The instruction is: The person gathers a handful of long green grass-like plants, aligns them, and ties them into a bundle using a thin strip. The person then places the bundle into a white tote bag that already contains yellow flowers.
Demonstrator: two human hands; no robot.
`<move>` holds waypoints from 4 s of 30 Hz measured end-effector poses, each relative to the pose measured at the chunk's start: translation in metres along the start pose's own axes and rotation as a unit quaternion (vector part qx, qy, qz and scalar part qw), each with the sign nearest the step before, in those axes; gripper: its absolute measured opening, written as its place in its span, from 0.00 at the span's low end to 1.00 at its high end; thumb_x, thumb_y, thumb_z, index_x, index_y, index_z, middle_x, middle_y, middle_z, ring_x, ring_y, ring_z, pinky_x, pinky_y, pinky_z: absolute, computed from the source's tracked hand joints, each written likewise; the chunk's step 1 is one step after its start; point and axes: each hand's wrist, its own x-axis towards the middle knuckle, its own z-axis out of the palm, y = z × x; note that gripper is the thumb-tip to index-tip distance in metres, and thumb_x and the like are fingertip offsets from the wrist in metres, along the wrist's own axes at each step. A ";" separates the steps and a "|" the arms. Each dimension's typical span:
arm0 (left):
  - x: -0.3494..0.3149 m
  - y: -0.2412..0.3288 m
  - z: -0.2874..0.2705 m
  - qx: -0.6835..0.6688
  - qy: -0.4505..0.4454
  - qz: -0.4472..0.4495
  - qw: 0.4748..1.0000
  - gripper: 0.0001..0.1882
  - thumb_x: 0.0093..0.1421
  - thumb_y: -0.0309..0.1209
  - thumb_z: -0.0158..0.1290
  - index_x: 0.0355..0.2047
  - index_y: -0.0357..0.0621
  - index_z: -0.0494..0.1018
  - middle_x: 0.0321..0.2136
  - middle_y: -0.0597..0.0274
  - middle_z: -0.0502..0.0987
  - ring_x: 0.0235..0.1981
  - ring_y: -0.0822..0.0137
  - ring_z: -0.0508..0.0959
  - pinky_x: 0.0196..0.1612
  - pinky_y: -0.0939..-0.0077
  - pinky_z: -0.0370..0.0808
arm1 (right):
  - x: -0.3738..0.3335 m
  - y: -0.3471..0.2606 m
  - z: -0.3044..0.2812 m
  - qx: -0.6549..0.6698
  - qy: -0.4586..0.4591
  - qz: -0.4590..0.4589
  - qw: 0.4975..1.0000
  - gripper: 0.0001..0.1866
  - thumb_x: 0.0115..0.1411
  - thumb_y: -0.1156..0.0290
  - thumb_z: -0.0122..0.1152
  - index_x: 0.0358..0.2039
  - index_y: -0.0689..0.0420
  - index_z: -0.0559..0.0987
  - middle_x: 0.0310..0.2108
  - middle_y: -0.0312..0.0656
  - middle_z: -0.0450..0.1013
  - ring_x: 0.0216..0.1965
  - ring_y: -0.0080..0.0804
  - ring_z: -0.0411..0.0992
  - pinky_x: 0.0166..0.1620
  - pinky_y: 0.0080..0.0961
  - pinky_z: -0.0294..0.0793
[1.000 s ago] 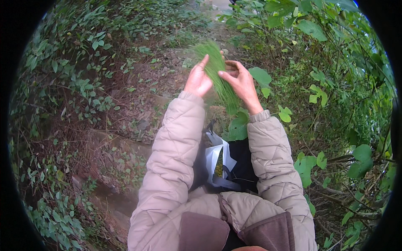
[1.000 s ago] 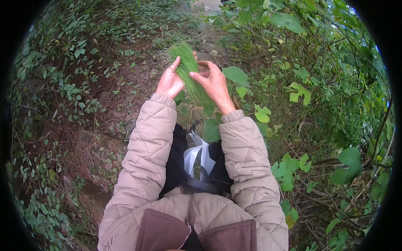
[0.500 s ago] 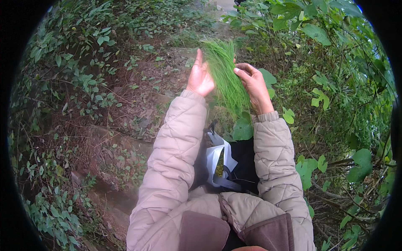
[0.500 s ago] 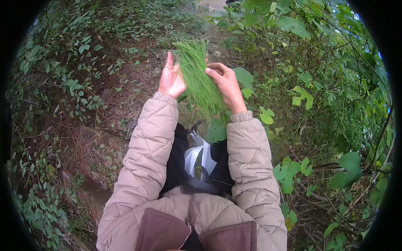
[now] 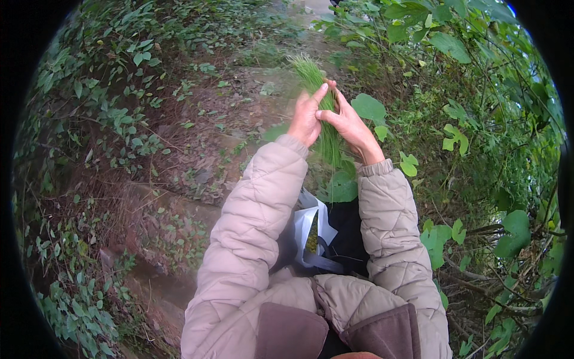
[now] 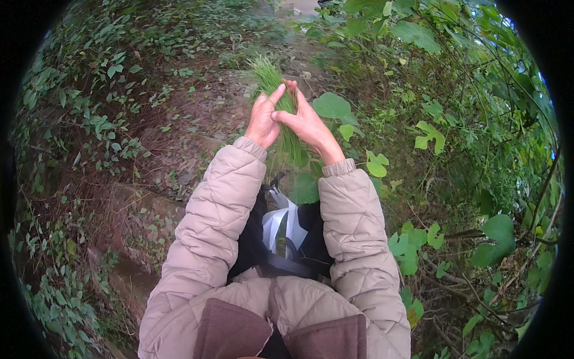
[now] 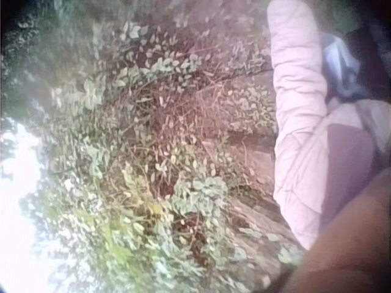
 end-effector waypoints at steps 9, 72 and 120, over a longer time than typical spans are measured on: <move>0.000 0.004 0.002 0.314 -0.032 0.087 0.945 0.20 0.59 0.36 0.56 0.43 0.33 0.68 0.38 0.52 0.76 0.38 0.68 0.76 0.43 0.75 0.71 | -0.004 0.011 -0.012 -0.088 0.013 0.051 0.995 0.21 0.55 0.67 0.58 0.46 0.67 0.72 0.26 0.39 0.73 0.25 0.21 0.69 0.29 0.22 0.68; -0.005 0.029 -0.010 -0.023 0.049 -0.027 0.998 0.40 0.49 0.66 0.48 0.47 0.41 0.64 0.39 0.60 0.71 0.40 0.70 0.72 0.42 0.72 0.74 | -0.007 -0.020 0.019 -0.313 0.034 -0.035 0.948 0.30 0.51 0.48 0.65 0.30 0.65 0.65 0.27 0.61 0.72 0.32 0.55 0.74 0.33 0.41 0.71; -0.012 0.053 -0.014 0.130 -0.149 0.050 0.979 0.32 0.61 0.46 0.51 0.58 0.37 0.58 0.56 0.51 0.65 0.58 0.63 0.64 0.62 0.70 0.59 | 0.024 -0.027 0.047 -0.386 0.116 -0.201 0.893 0.12 0.58 0.69 0.54 0.37 0.63 0.68 0.33 0.57 0.73 0.33 0.57 0.73 0.33 0.41 0.74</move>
